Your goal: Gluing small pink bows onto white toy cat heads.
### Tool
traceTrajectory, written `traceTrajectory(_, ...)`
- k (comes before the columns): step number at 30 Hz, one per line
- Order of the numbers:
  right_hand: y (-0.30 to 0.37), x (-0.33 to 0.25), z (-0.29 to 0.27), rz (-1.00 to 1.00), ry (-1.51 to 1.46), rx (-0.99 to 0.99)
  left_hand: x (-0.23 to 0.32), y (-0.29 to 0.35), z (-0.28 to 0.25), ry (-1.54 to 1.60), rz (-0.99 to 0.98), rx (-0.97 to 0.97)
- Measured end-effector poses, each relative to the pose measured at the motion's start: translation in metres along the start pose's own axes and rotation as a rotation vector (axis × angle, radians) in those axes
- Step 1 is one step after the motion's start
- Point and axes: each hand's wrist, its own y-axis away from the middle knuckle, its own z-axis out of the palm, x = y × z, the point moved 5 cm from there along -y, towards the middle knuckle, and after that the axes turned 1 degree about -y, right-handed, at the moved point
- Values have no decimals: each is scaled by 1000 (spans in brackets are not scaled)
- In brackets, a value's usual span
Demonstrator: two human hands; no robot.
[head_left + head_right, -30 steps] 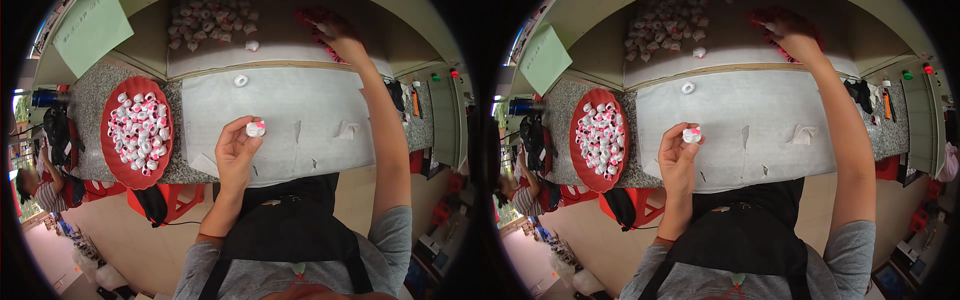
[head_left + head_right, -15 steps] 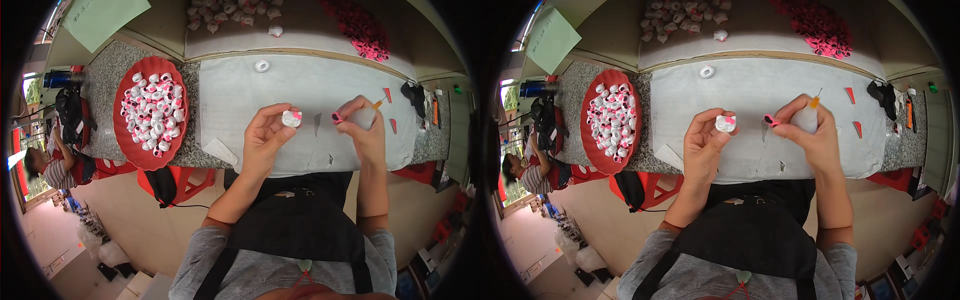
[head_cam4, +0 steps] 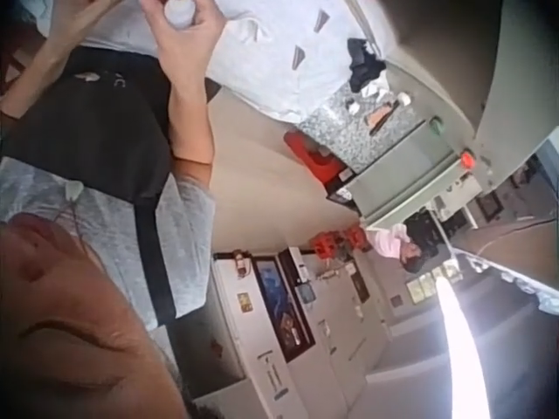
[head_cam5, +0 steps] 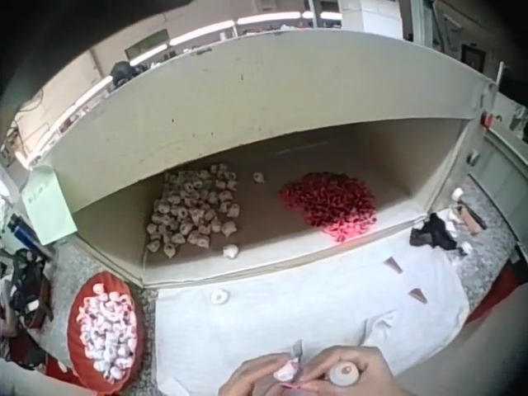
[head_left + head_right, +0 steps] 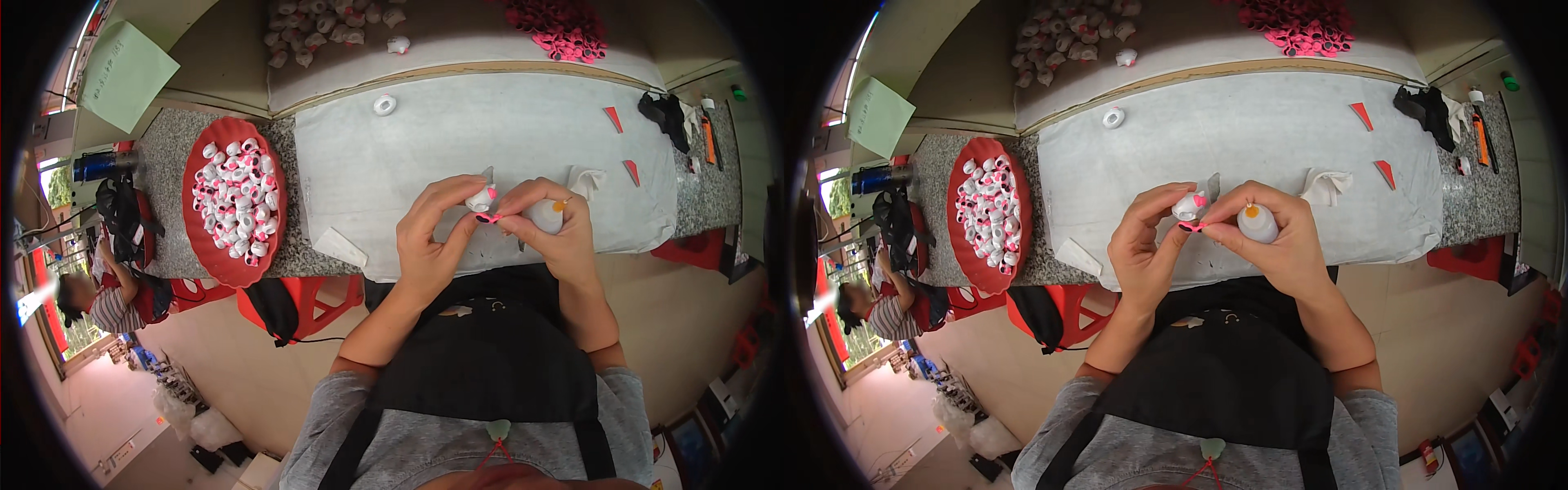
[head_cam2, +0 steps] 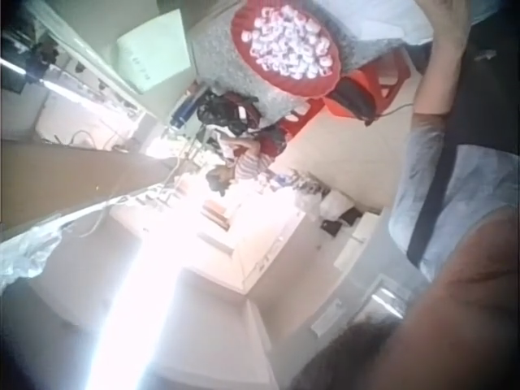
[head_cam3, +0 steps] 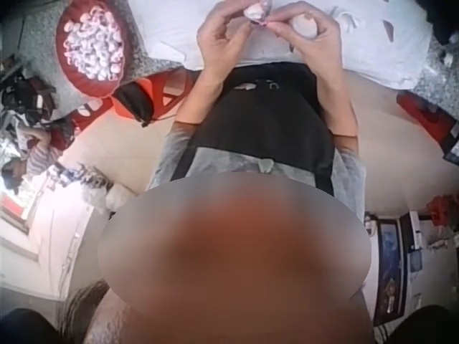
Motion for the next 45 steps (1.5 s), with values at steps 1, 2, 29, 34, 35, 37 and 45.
traceTrajectory(1, 1, 0, -1, 13, 17, 10, 0, 0, 0, -2, 0, -2)
traceTrajectory(2, 1, 1, -2, 26, 35, 21, 2, 0, 1, -16, 15, -17)
traceTrajectory(29, 4, 14, 9, 74, -158, 1, -10, 6, 3, 724, -199, -81)
traceTrajectory(34, 7, 21, 9, 101, -186, 31, -7, 9, 2, 710, -195, -65)
traceTrajectory(35, 6, 21, 9, 98, -189, 29, -7, 9, 2, 711, -214, -74)
traceTrajectory(37, 7, 19, 10, 101, -200, 36, -8, 9, 1, 713, -231, -84)
traceTrajectory(45, 5, 21, 13, 144, -203, 37, -11, 15, 0, 689, -288, -30)
